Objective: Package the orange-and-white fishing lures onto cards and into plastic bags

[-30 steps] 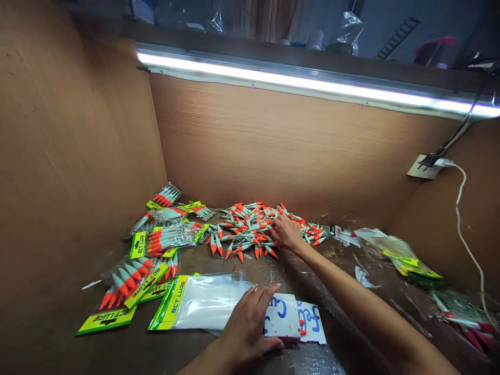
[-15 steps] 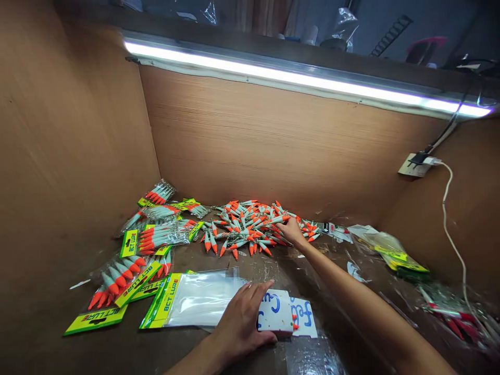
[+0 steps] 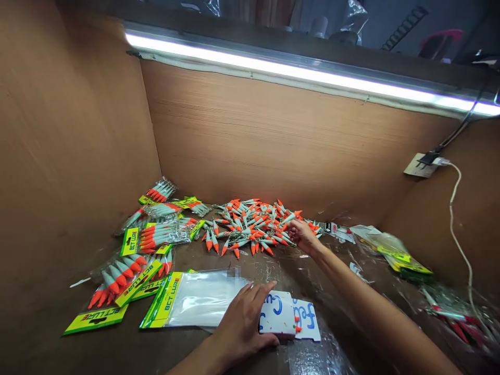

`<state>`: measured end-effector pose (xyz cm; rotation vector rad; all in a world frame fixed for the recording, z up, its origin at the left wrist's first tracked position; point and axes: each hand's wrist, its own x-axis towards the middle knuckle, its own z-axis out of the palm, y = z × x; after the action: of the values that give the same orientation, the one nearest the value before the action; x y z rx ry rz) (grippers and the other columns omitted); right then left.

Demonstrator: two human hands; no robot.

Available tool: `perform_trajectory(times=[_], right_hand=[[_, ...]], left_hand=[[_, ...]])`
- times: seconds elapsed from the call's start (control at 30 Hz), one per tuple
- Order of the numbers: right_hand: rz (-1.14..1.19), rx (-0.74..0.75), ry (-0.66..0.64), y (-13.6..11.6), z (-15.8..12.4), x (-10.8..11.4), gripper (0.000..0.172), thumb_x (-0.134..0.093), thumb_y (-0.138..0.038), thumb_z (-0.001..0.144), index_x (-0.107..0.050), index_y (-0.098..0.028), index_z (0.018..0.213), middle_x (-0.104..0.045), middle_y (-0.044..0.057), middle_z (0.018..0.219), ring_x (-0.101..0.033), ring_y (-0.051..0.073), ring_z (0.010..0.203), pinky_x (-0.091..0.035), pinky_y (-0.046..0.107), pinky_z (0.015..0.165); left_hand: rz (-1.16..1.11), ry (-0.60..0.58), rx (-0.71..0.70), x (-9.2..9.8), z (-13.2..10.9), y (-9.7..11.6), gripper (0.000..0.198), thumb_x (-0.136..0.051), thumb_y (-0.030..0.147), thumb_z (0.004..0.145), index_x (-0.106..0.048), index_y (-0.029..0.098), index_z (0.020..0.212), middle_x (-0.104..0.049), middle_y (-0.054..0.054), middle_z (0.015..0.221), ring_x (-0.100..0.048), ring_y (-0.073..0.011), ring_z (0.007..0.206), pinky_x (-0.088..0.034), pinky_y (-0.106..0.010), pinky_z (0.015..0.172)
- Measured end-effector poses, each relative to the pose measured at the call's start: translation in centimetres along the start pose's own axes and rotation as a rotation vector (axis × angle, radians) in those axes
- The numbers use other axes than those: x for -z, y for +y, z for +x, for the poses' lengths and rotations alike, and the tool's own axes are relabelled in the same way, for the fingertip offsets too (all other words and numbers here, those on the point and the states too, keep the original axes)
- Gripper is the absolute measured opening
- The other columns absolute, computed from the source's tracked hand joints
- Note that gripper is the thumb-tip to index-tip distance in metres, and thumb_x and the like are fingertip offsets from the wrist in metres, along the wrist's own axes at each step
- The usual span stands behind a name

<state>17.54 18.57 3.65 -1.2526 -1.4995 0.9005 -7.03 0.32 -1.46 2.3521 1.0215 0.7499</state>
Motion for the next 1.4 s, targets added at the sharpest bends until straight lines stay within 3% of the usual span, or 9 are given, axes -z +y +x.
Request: perform_trajectory(times=[0.2,0.33,0.5,0.77,1.0,1.07,1.2,1.3,1.4], right_hand=[[-0.266,0.055,0.000,1.0,-7.1,6.2,0.012,-0.066,-0.029,0.066,-0.065,-0.020,0.073,-0.064,0.000,0.066,-0.051,0.014,0.058,-0.038,0.024,0.055],[-0.404,0.092,0.079,1.6,-10.6,8.4,0.016,-0.066,-0.035,0.076,-0.069,-0.021,0.082,-0.069,0.003,0.077,-0.055,0.018,0.067,-0.039,0.028,0.064],[-0.510,0.163,0.221,2.2,-12.4,8.9,0.020,-0.057,-0.038,0.087,-0.064,-0.020,0.092,-0.071,0.004,0.086,-0.063,0.021,0.076,-0.046,0.029,0.070],[-0.830,0.413,0.229,3.3,-12.8,9.3,0.015,-0.054,-0.025,0.092,-0.068,-0.020,0.089,-0.071,0.009,0.085,-0.063,0.024,0.085,-0.045,0.033,0.080],[-0.719,0.421,0.277,2.4,-12.4,9.1,0.023,-0.053,-0.033,0.095,-0.069,-0.017,0.101,-0.073,0.011,0.100,-0.064,0.024,0.090,-0.049,0.036,0.083],[-0.564,0.313,0.219,1.6,-13.6,8.6,0.026,-0.056,-0.039,0.095,-0.069,-0.018,0.103,-0.073,0.008,0.095,-0.066,0.022,0.084,-0.051,0.033,0.076],[-0.284,0.064,-0.050,0.2,-17.3,7.8,0.030,-0.063,-0.044,0.090,-0.073,-0.018,0.100,-0.072,0.005,0.089,-0.065,0.021,0.081,-0.050,0.029,0.072],[-0.287,0.014,-0.162,-0.2,-19.7,7.2,0.030,-0.062,-0.044,0.091,-0.076,-0.019,0.101,-0.071,0.006,0.089,-0.065,0.021,0.083,-0.049,0.029,0.073],[-0.415,0.061,-0.254,-0.1,-20.9,6.0,0.029,-0.058,-0.042,0.095,-0.077,-0.023,0.106,-0.070,0.006,0.090,-0.063,0.020,0.084,-0.048,0.030,0.075]], left_hand=[[0.024,-0.001,-0.013,0.1,0.2,-0.1,0.111,-0.091,0.039,0.060,-0.027,0.035,0.150,-0.053,-0.008,0.143,-0.053,-0.0329,0.126,-0.036,-0.055,0.112],[0.031,0.013,-0.025,0.0,0.2,-0.2,0.107,-0.090,0.039,0.063,-0.028,0.035,0.150,-0.053,-0.008,0.143,-0.053,-0.0331,0.127,-0.035,-0.056,0.112],[0.038,0.025,-0.022,-0.1,0.2,-0.1,0.106,-0.089,0.033,0.063,-0.029,0.036,0.150,-0.053,-0.007,0.143,-0.053,-0.0327,0.127,-0.038,-0.054,0.111],[0.039,0.008,-0.027,0.2,0.5,0.3,0.102,-0.087,0.031,0.065,-0.030,0.035,0.149,-0.054,-0.008,0.142,-0.053,-0.0331,0.126,-0.040,-0.054,0.109],[0.035,-0.002,-0.030,0.3,0.4,0.4,0.109,-0.090,0.028,0.061,-0.028,0.034,0.150,-0.054,-0.007,0.141,-0.053,-0.0313,0.126,-0.036,-0.055,0.112],[0.033,0.004,-0.035,0.3,0.4,0.4,0.109,-0.091,0.029,0.060,-0.028,0.034,0.150,-0.055,-0.007,0.141,-0.053,-0.0311,0.125,-0.037,-0.054,0.112],[0.015,0.016,-0.043,0.3,0.3,0.3,0.105,-0.090,0.033,0.063,-0.030,0.032,0.149,-0.053,-0.008,0.142,-0.052,-0.0312,0.127,-0.040,-0.051,0.110],[0.006,0.015,-0.034,0.3,0.4,0.2,0.102,-0.089,0.034,0.065,-0.031,0.032,0.149,-0.054,-0.008,0.141,-0.052,-0.0311,0.126,-0.042,-0.050,0.108],[0.002,0.010,-0.030,0.2,0.4,0.1,0.102,-0.089,0.034,0.065,-0.031,0.032,0.149,-0.054,-0.008,0.140,-0.053,-0.0302,0.126,-0.043,-0.049,0.108]])
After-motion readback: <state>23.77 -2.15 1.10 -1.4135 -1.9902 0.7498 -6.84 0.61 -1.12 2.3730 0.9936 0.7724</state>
